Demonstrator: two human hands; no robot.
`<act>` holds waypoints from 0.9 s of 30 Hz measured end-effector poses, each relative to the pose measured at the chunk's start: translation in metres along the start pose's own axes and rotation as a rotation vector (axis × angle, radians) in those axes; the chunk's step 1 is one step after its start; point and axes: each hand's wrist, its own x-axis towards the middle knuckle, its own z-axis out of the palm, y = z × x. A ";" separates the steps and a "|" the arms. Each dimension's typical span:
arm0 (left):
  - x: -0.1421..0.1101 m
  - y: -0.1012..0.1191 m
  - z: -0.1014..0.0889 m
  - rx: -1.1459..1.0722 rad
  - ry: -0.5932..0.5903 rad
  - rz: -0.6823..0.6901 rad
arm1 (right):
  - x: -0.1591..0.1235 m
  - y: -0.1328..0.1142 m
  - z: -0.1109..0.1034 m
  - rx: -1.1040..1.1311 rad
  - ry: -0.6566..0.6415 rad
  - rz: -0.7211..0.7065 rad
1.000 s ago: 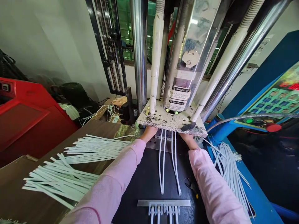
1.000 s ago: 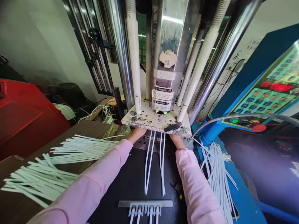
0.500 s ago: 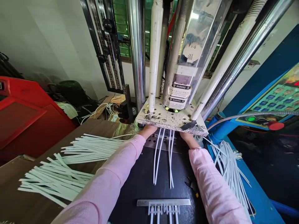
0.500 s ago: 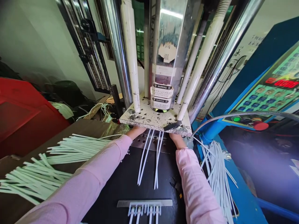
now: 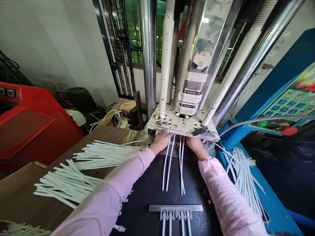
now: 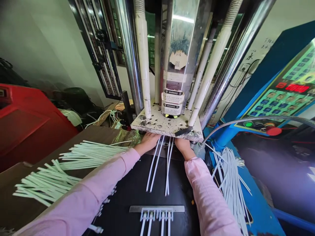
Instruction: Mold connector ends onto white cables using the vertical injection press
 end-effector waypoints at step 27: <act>-0.064 0.017 -0.061 0.067 0.025 0.095 | -0.061 -0.037 -0.095 -0.049 -0.158 0.057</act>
